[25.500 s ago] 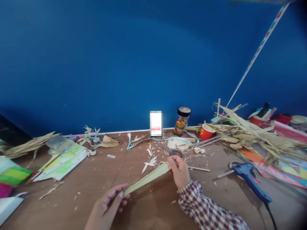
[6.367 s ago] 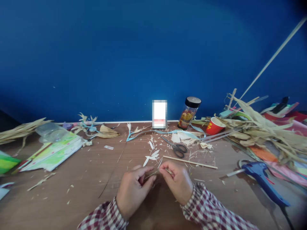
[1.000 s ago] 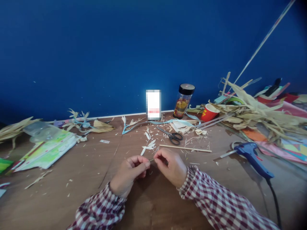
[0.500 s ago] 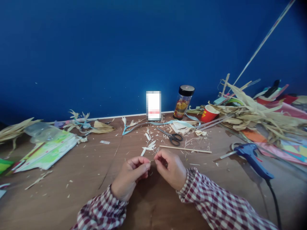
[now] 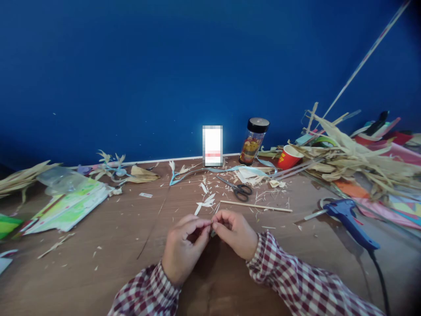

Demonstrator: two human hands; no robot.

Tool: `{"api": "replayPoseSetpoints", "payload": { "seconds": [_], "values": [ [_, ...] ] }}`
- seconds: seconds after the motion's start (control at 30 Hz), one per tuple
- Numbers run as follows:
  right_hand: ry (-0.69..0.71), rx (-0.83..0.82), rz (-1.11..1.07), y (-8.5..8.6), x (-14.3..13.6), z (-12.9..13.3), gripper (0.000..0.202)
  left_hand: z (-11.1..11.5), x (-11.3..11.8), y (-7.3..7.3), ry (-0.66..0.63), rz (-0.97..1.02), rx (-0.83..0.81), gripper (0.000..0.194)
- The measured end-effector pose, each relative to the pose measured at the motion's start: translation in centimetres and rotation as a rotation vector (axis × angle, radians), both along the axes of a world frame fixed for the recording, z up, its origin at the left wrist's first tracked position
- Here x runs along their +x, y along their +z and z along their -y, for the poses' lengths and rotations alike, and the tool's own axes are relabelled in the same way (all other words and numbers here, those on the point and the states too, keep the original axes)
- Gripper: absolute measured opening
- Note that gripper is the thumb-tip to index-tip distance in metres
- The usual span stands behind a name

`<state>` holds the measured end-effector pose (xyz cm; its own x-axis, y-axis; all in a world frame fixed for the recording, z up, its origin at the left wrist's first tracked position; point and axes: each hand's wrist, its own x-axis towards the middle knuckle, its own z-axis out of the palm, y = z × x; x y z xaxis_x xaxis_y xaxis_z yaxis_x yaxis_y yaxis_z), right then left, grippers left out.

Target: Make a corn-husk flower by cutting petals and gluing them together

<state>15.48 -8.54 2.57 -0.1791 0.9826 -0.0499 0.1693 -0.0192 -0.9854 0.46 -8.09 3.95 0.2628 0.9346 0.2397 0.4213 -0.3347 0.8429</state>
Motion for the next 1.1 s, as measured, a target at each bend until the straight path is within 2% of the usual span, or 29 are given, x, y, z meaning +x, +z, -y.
{"api": "replayPoseSetpoints", "payload": {
  "seconds": [0.13, 0.27, 0.4, 0.57, 0.63, 0.7, 0.8, 0.87, 1.1],
  "values": [
    [-0.008, -0.033, -0.035, 0.1, 0.0, -0.1, 0.005, 0.1, 0.0, -0.1, -0.003, 0.018, 0.004, 0.015],
    [-0.045, 0.017, -0.006, -0.2, 0.2, -0.3, 0.008, 0.0, -0.2, -0.6, 0.063, 0.057, -0.110, 0.013],
    [-0.103, 0.130, 0.090, 0.0, 0.9, -0.5, 0.009, -0.4, -0.4, -1.0, 0.010, 0.052, -0.313, 0.017],
    [-0.079, 0.361, 0.283, 1.1, 1.1, -0.1, 0.006, -0.7, -0.5, -1.0, -0.055, 0.149, -0.528, 0.030],
    [-0.078, 0.438, 0.327, 1.2, 0.9, 0.1, 0.006, -0.8, -0.6, -0.7, -0.115, 0.119, -0.525, 0.031],
    [-0.083, 0.470, 0.348, 1.2, 0.9, 0.2, 0.007, -0.8, -0.7, -0.3, -0.157, 0.033, -0.437, 0.025],
    [-0.086, 0.476, 0.366, 0.9, 0.9, 0.1, 0.008, -0.7, -1.0, 0.2, -0.136, -0.066, -0.272, 0.023],
    [-0.081, 0.469, 0.368, 0.8, 0.9, 0.1, 0.007, -0.7, -1.2, 0.3, -0.112, -0.069, -0.245, 0.018],
    [-0.078, 0.409, 0.355, 0.9, 1.0, -0.1, 0.006, -0.7, -1.3, -0.4, -0.070, 0.001, -0.490, 0.017]
  ]
}}
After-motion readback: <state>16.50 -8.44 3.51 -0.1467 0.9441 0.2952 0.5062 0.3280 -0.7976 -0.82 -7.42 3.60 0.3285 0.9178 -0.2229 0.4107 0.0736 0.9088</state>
